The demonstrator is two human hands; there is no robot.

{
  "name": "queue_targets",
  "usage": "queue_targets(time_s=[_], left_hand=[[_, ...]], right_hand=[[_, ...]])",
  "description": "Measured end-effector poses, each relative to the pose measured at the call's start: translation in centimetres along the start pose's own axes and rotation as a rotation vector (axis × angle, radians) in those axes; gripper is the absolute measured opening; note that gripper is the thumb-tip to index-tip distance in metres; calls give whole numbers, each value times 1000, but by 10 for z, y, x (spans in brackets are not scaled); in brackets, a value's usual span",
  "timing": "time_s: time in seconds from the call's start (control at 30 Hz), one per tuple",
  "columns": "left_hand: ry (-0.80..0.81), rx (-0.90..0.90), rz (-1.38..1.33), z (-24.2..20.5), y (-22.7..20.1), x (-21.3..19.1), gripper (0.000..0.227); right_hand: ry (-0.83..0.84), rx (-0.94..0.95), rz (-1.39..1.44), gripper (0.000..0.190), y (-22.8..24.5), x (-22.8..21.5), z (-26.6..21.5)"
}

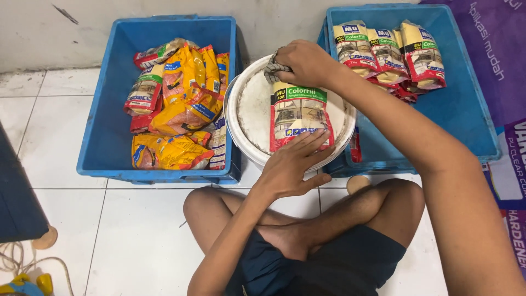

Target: The person sits cross-legged on the floor and wipes the surface of a small package of MU ColorFill mortar using a cloth. The person repeatedly rubs the same package, which is placed on top of a white bucket, while other similar packages are visible in blue crates nearby.

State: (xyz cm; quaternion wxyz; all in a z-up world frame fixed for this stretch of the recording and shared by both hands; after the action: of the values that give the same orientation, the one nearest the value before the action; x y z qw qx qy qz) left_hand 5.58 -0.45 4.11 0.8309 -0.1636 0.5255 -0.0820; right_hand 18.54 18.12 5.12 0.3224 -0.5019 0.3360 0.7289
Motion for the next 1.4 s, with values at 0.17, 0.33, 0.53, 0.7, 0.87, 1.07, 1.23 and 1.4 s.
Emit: queue_targets(time_s=[0.17, 0.33, 0.53, 0.7, 0.87, 1.07, 1.23, 1.4], left_hand=[[-7, 0, -1, 0, 2, 1, 62], [-67, 20, 11, -2, 0, 0, 61], [9, -131, 12, -4, 11, 8, 61], [-102, 24, 39, -2, -2, -2, 62], [-97, 30, 20, -1, -4, -5, 61], [-79, 11, 26, -1, -2, -3, 62], [-37, -7, 50, 2, 0, 1, 66], [-81, -97, 5, 1, 8, 3, 67]], right_hand=[[27, 46, 28, 28, 44, -11, -8], [132, 75, 177, 61, 104, -12, -29], [199, -164, 149, 37, 141, 12, -46], [254, -1, 224, 68, 97, -3, -23], [57, 150, 245, 43, 23, -6, -14], [-190, 235, 97, 42, -5, -5, -30], [-195, 240, 59, 29, 41, -23, -42], [-11, 246, 302, 34, 60, -9, -64]])
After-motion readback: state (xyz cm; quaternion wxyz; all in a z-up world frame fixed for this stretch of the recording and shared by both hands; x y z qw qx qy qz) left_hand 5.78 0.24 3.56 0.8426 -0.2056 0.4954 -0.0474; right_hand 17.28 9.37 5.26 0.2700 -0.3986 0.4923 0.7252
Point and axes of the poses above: each hand's wrist, its own z-axis towards the middle knuckle, its own x-axis out of the palm, y = z × x, the point moved 8 cm from there along z, towards the middle knuckle, and after that the axes turned 12 degrees about z, right-handed, at the moved point
